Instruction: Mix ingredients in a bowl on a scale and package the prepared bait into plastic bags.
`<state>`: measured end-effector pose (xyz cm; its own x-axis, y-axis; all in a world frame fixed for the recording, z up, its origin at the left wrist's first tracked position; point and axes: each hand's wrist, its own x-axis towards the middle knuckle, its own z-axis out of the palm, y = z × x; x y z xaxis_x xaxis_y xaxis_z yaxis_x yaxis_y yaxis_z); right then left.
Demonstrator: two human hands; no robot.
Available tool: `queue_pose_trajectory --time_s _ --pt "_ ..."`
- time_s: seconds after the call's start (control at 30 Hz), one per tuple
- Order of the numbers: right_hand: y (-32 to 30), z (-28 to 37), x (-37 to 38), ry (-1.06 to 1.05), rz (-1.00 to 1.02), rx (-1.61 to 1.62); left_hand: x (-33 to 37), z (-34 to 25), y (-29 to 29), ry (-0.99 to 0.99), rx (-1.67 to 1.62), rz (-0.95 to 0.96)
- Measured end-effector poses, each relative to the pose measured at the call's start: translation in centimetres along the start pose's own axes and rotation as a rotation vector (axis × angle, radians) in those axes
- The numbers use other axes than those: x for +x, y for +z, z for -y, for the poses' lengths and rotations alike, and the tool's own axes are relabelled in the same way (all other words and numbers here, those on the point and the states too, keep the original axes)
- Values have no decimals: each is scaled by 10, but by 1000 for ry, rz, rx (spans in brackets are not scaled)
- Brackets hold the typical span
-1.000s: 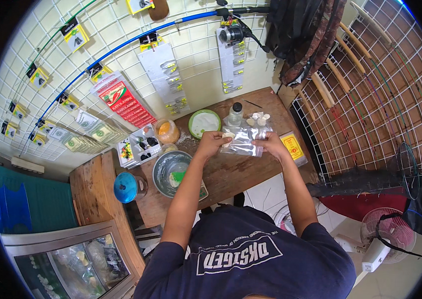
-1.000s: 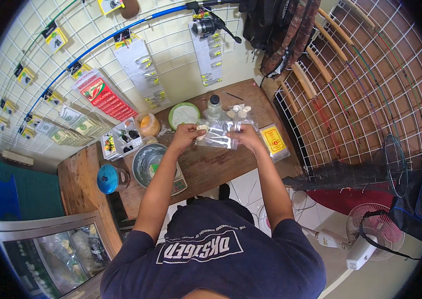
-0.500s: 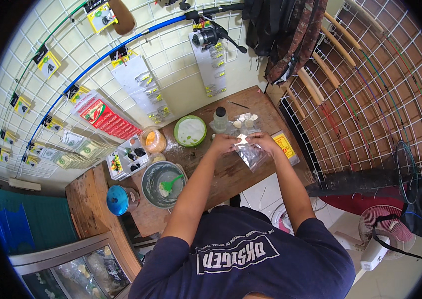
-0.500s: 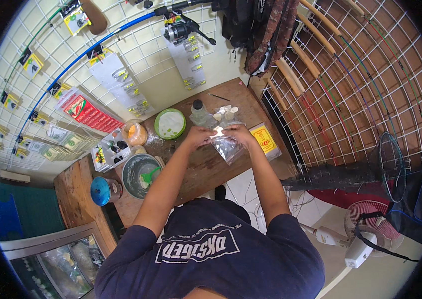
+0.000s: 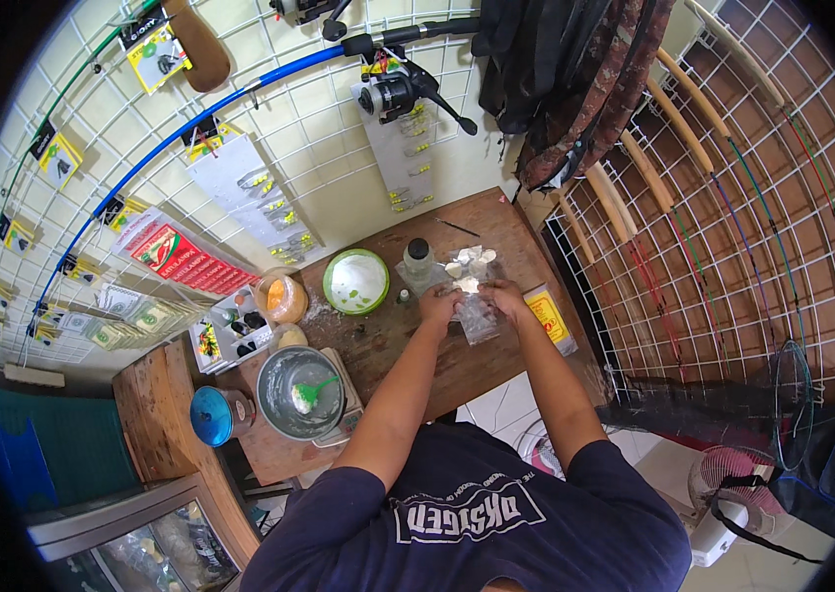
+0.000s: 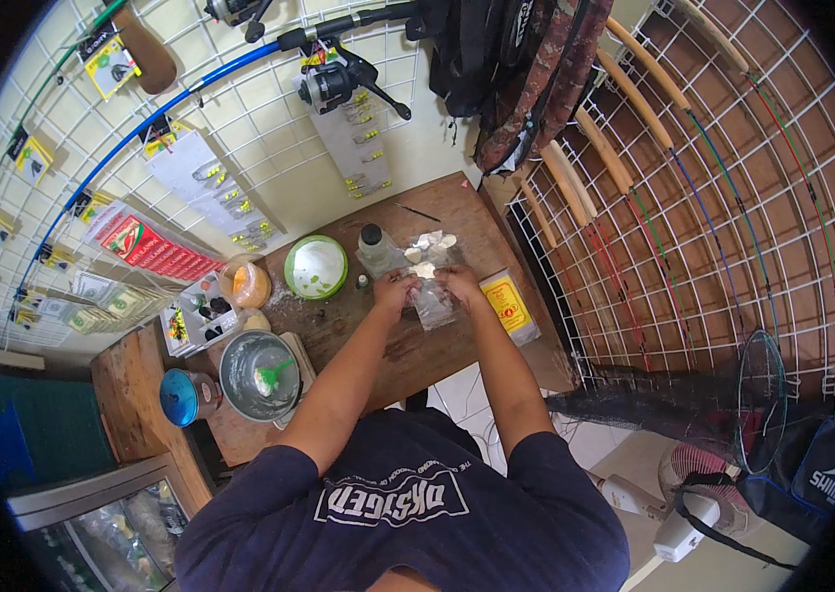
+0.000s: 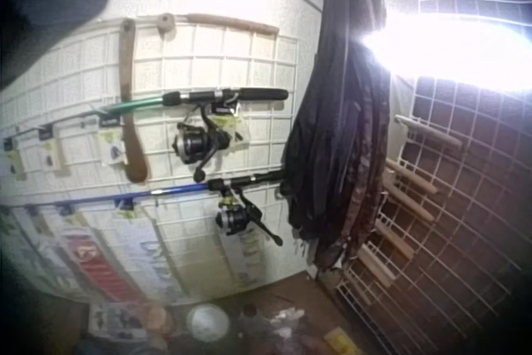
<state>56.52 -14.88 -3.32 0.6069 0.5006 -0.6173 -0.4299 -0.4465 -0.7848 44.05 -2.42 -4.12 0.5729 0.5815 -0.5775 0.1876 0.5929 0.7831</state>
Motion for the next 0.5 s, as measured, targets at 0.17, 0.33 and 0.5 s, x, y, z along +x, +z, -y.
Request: queue_pose_trajectory --time_s 0.17,0.33,0.5 --pt "-9 5 30 -47 -63 63 7 -21 18 20 -62 80" --pt "-12 3 61 -262 -242 -348 29 -13 20 164 337 31" --pt "-14 -16 47 -362 -347 -858 25 23 18 249 789 1"
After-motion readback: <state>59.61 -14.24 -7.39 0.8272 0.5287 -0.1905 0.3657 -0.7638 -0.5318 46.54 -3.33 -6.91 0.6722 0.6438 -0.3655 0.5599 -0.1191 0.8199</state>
